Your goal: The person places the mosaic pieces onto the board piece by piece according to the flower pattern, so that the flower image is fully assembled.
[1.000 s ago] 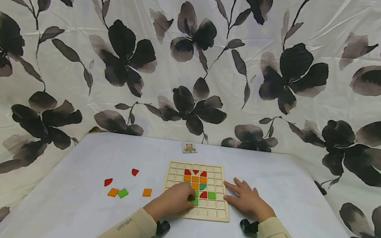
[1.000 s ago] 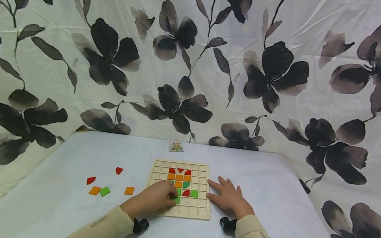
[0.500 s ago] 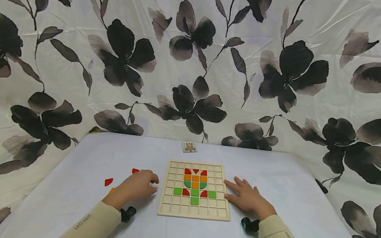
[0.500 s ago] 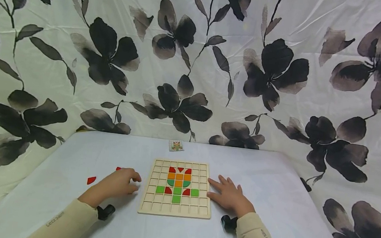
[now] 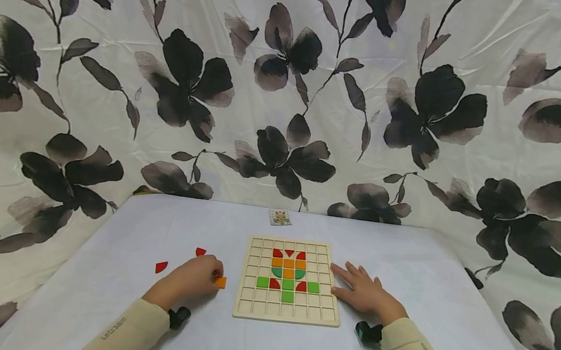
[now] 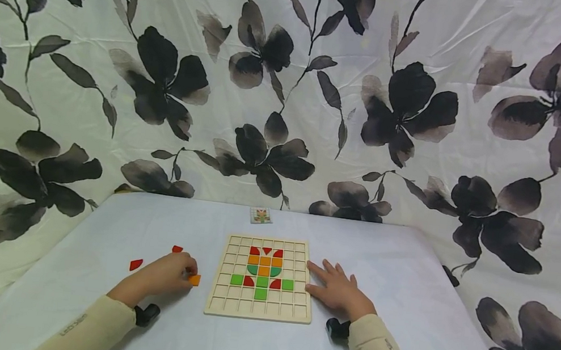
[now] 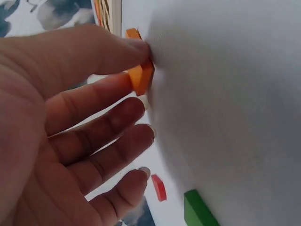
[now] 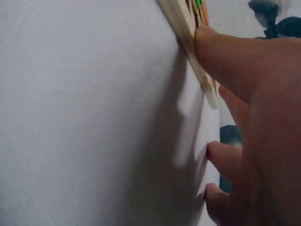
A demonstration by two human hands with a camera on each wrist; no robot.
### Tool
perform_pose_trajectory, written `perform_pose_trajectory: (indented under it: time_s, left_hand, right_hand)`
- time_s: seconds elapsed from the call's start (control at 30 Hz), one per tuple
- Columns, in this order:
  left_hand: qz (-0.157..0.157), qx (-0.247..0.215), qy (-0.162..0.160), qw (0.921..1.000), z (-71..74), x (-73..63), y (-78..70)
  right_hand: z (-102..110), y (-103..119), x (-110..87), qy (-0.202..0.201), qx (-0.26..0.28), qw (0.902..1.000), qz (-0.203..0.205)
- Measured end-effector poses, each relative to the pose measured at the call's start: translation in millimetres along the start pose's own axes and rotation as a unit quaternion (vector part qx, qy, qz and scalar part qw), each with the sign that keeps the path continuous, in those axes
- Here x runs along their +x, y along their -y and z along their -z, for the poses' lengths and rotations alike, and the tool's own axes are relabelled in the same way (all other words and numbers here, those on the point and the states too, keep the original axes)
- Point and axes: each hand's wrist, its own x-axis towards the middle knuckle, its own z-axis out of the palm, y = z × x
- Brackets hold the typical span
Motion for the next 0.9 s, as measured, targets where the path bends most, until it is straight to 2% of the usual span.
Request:
perform_pose_trajectory:
  time_s: [0.2, 0.43, 0.53, 0.63, 0.9]
  left_hand:
    - [-0.040, -0.072, -0.005, 0.9966, -6.5, 1.2, -10.4]
    - [-0.102, -0.157, 0.017, 0.9822, -20.1, 7.5, -30.8]
    - [-0.122, -0.175, 0.024, 0.9767, -26.8, 11.0, -43.0]
    - [-0.131, -0.172, 0.027, 0.9760, -33.3, 15.0, -55.3]
    - [-0.139, -0.109, 0.004, 0.9843, -43.0, 23.6, -77.5]
  right_hand:
    - [-1.7, -2.4, 2.3, 0.007, 0.005, 1.0000, -0.002]
    - [-2.3, -3.2, 2.6, 0.005, 0.007, 1.0000, -0.003]
    - [-3.0, -4.1, 2.1, 0.003, 0.009, 1.0000, -0.002]
    - [-3.7, -5.4, 2.5, -0.001, 0.007, 1.0000, -0.001]
    - [-4.8, -6.6, 2.7, -0.008, 0.007, 0.9999, -0.004]
